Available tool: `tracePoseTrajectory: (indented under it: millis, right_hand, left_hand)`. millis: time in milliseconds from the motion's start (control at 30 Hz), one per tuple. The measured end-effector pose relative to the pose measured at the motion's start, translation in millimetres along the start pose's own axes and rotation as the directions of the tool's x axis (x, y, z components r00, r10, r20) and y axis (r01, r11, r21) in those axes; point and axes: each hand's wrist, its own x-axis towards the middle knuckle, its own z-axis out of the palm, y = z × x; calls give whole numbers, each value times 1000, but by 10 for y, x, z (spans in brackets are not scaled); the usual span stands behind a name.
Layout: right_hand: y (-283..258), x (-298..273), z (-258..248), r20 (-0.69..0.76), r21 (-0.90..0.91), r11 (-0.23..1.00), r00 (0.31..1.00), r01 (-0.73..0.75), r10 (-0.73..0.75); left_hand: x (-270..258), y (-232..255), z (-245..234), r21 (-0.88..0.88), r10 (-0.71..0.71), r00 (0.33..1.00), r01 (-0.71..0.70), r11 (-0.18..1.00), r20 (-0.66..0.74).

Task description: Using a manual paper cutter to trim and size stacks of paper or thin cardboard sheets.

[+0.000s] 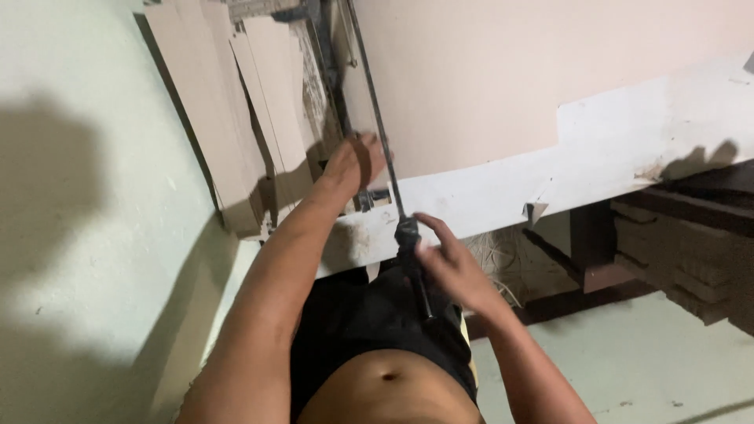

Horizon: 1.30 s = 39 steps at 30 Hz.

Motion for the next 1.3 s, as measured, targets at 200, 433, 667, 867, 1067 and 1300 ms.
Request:
tracePoseTrajectory:
  millis: [200,433,667,867,1067,1300]
  right_hand:
    - [1543,1469,-120,-345,569,822,914,25,211]
    - [1675,1552,-200,-302,868,463,930,177,211]
    - [1872,1813,276,-386,696,697,908,170,164]
    - [1493,1815,166,-386,620,776,905,113,176]
    - [683,973,-33,-262,-120,992,965,-28,-4]
    - [502,482,837,-65,-440,889,992,-123,105]
  left_hand:
    - [-403,-143,250,-419,282,958,-280,864,-59]
    - [-498,-750,185,192,380,925,-370,909,-20]
    - [-125,-374,87,-166,6,980,-40,985,-198]
    - [70,80,-244,-201,-245,950,283,938,194]
    - [134,103,-166,-96,-288,939,310,946,188]
    - [172,55,-103,-132,-276,941,304,943,198]
